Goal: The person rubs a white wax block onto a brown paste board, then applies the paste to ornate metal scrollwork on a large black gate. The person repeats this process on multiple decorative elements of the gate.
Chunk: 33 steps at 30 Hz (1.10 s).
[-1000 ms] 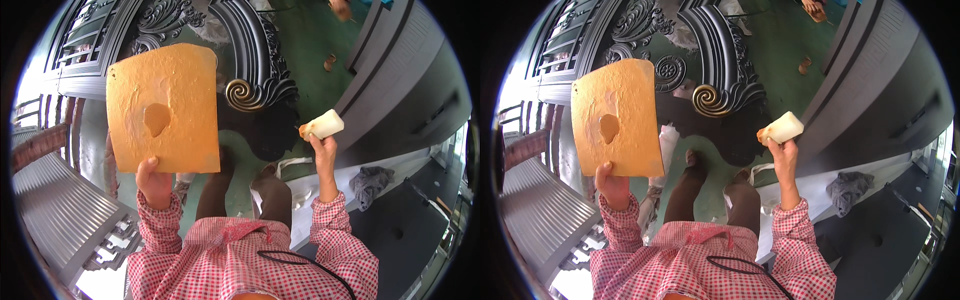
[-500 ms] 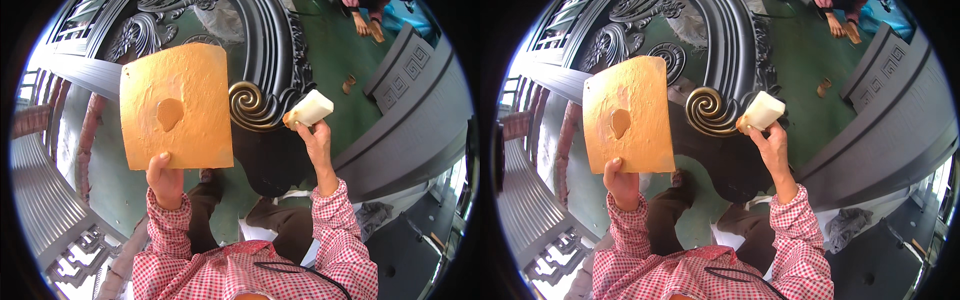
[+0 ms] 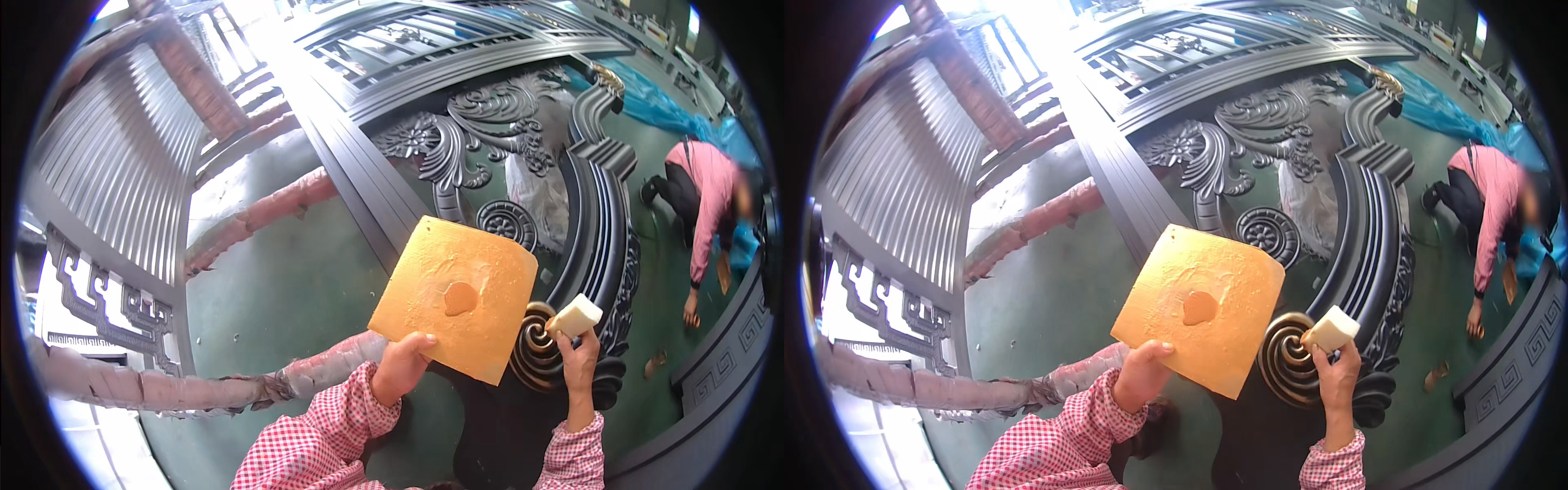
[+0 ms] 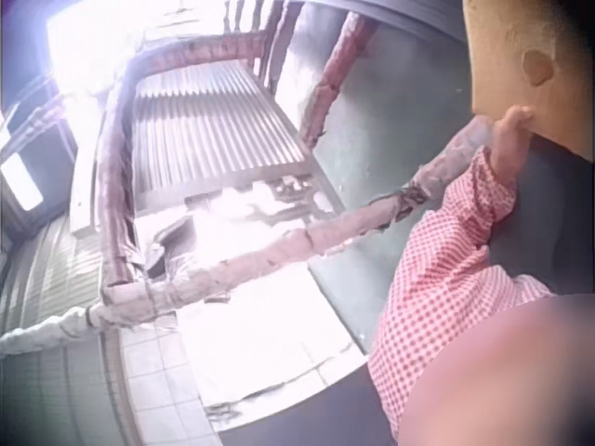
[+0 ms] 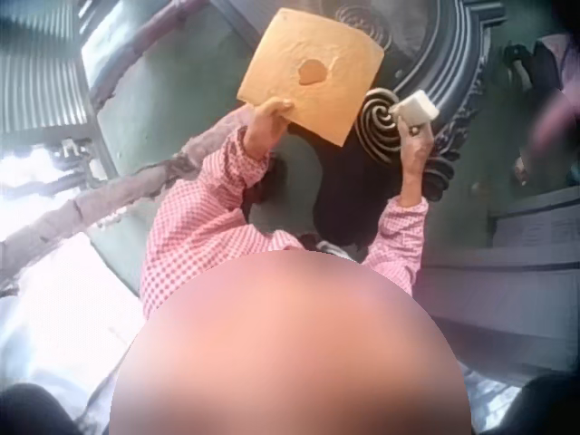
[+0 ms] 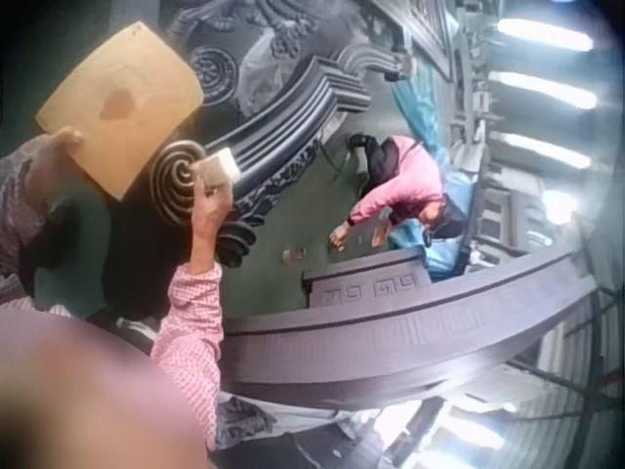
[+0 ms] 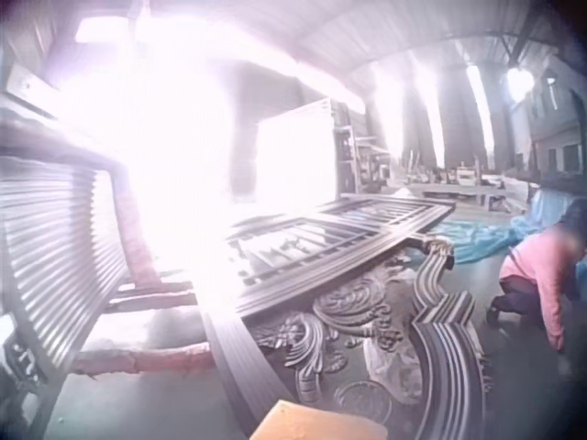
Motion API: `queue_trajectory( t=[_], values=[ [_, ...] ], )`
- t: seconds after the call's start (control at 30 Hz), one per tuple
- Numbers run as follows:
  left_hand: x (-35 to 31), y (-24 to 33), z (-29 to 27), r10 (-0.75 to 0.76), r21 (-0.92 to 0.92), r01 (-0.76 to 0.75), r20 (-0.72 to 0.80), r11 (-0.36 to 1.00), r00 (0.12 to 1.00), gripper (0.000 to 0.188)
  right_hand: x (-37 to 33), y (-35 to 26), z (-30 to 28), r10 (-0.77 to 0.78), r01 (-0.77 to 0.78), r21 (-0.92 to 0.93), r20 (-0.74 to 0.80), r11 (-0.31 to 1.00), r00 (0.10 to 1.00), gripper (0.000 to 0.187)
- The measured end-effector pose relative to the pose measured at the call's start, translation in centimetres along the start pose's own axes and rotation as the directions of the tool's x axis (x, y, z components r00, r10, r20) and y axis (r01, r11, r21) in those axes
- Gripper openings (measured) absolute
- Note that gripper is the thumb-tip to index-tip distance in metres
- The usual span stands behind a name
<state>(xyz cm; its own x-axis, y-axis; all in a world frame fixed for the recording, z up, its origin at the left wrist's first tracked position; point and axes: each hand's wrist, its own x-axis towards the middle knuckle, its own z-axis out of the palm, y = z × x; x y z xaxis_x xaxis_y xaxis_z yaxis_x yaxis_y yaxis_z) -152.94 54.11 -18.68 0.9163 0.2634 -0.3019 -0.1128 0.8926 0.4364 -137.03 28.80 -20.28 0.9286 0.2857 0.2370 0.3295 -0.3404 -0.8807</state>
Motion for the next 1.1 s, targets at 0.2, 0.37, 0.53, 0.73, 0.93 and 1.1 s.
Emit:
queue_trajectory(
  t=[0.2, 0.37, 0.53, 0.73, 0.93, 1.1],
  values=[
    [0.0, -0.4, -3.8, 0.15, 0.27, -0.174, 0.106, 0.947, 0.983, 0.031, 0.2, 0.8, 1.5, -0.021, 0.018, 0.064, 0.038, 0.998, 0.999, 0.022],
    [0.1, 0.1, -1.7, 0.109, 0.091, -0.119, 0.106, 0.989, 0.988, 0.034, 2.8, 0.1, 0.8, -0.024, 0.018, 0.165, 0.035, 0.986, 0.999, 0.023],
    [-1.0, 1.5, -2.6, 0.165, 0.167, -0.165, 0.016, 0.972, 0.986, 0.044, 9.3, -7.0, 4.3, -0.223, 0.103, 0.463, 0.213, 0.881, 0.951, 0.022],
    [-0.6, 2.7, -4.0, 0.203, 0.048, -0.203, -0.001, 0.978, 0.979, 0.047, 14.0, -16.6, 10.0, -0.418, 0.197, 0.547, 0.314, 0.814, 0.853, 0.024],
    [-2.4, 4.4, -4.6, 0.312, 0.095, -0.305, -0.073, 0.948, 0.947, 0.051, 17.2, -21.5, 14.0, -0.445, 0.187, 0.555, 0.376, 0.811, 0.813, 0.024],
    [-3.3, 4.6, -4.1, 0.344, 0.07, -0.339, -0.075, 0.938, 0.936, 0.048, 19.1, -20.6, 9.9, -0.388, 0.177, 0.509, 0.344, 0.842, 0.855, 0.026]
  ],
)
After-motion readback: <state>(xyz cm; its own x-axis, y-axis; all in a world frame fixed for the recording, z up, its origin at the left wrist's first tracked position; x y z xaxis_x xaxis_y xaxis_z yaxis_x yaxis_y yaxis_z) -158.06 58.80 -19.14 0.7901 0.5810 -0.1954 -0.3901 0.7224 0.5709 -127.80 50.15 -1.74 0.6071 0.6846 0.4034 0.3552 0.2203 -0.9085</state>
